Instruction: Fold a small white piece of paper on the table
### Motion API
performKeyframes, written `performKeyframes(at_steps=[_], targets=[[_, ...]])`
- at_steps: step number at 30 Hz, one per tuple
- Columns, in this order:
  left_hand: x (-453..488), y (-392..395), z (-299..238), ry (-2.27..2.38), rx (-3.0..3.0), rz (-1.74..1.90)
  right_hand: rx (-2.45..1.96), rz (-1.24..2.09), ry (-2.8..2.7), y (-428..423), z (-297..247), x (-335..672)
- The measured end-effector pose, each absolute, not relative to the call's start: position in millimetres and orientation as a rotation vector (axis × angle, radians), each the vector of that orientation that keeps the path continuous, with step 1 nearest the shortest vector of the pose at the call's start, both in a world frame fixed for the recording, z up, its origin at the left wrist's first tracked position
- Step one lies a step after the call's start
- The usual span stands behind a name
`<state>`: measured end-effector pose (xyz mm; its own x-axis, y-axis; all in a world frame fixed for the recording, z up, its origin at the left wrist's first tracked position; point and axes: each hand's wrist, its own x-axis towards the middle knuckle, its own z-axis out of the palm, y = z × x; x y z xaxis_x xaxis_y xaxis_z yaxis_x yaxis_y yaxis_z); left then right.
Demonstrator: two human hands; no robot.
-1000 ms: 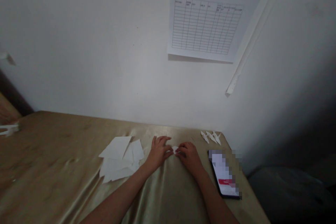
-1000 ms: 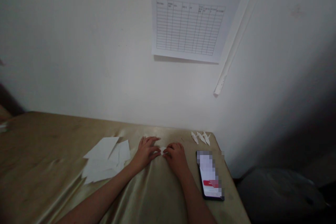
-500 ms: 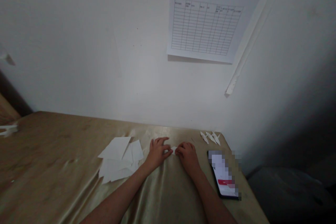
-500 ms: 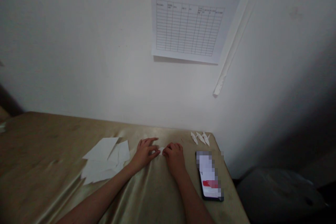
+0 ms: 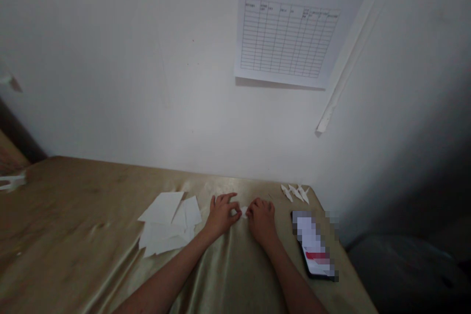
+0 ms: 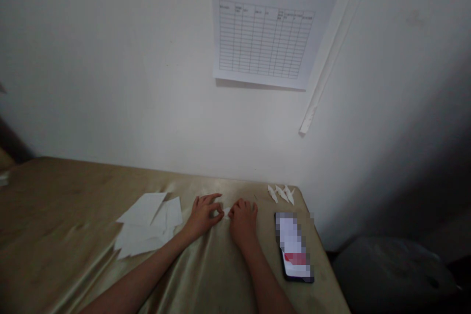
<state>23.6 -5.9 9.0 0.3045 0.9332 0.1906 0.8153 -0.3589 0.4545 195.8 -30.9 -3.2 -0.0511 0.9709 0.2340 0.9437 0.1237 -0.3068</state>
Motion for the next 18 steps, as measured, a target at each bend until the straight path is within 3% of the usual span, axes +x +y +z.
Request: performKeyframes(at_steps=[18], targets=[[29,-8,9,1.624,2.289,0.640,-1.801,0.200,-1.858,-27,-12,207]])
